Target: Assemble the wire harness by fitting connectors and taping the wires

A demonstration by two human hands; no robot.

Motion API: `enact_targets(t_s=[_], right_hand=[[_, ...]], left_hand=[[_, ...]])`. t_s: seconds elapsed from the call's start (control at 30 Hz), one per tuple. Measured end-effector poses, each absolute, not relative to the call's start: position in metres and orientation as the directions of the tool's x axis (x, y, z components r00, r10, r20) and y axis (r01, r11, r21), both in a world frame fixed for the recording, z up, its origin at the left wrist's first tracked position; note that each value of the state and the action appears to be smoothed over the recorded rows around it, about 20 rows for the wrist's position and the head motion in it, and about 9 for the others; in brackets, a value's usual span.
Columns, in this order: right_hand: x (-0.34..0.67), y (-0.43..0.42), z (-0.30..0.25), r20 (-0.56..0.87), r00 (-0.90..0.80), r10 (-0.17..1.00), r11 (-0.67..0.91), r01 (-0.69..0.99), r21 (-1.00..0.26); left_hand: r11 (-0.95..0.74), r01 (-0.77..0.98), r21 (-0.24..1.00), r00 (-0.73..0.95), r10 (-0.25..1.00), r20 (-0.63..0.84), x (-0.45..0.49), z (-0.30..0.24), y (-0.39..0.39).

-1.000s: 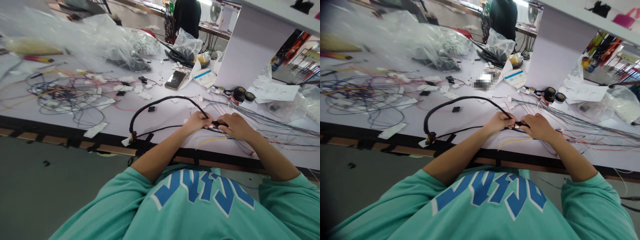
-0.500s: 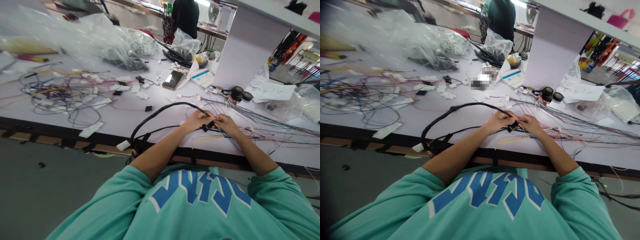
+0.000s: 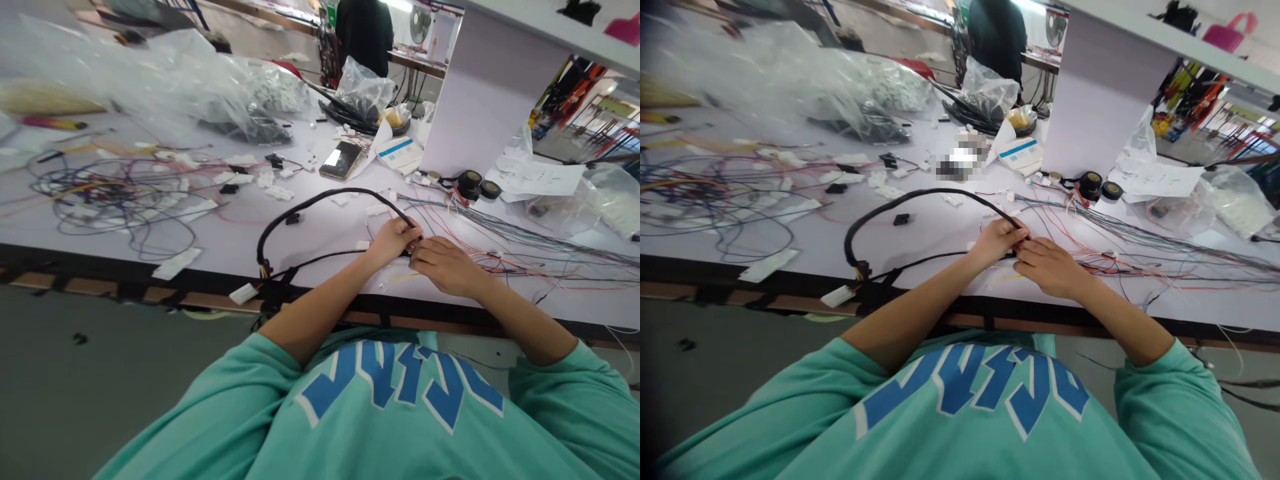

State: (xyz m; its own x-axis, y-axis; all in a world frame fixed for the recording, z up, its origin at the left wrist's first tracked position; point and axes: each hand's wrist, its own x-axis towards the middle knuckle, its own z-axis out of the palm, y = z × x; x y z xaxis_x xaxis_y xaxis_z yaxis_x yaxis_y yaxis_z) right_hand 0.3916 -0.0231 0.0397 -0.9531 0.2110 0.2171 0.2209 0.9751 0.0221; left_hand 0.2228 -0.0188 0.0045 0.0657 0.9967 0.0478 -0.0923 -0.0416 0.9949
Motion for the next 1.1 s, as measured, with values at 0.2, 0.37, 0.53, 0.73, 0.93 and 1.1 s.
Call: enact_targets(t_s=[0.2,0.37,0.53,0.73,0.93,1.1], right_hand=[[0.402,-0.026,0.056,0.014,-0.964,0.266,0.957,0.266,0.116],[0.411,0.006,0.050,0.042,-0.837,0.546,0.833,0.548,0.076],[0.397,0.027,0.017,0.302,-0.795,0.527,0.846,0.454,-0.280],[0.400,0.017,0.006,0.092,-0.587,0.804,0.401,0.422,-0.814],[0.410,0.009,0.014,-0.115,-0.603,0.789,0.024,0.217,-0.976],[0.406,0.011,0.009,-0.082,-0.627,0.775,0.061,0.202,-0.977]], left_hand=[[0.058,-0.107,0.993,0.102,0.994,-0.047,0.220,0.003,-0.021],[-0.068,-0.016,0.998,0.190,0.979,0.070,0.219,0.010,-0.029],[-0.244,0.255,0.935,0.132,0.967,0.216,0.223,0.020,-0.029],[-0.320,0.288,0.903,0.087,0.947,0.308,0.223,0.024,-0.014],[-0.254,0.007,0.967,-0.004,0.967,0.254,0.226,0.011,-0.004],[-0.103,-0.235,0.966,0.118,0.984,0.134,0.235,-0.005,-0.008]])
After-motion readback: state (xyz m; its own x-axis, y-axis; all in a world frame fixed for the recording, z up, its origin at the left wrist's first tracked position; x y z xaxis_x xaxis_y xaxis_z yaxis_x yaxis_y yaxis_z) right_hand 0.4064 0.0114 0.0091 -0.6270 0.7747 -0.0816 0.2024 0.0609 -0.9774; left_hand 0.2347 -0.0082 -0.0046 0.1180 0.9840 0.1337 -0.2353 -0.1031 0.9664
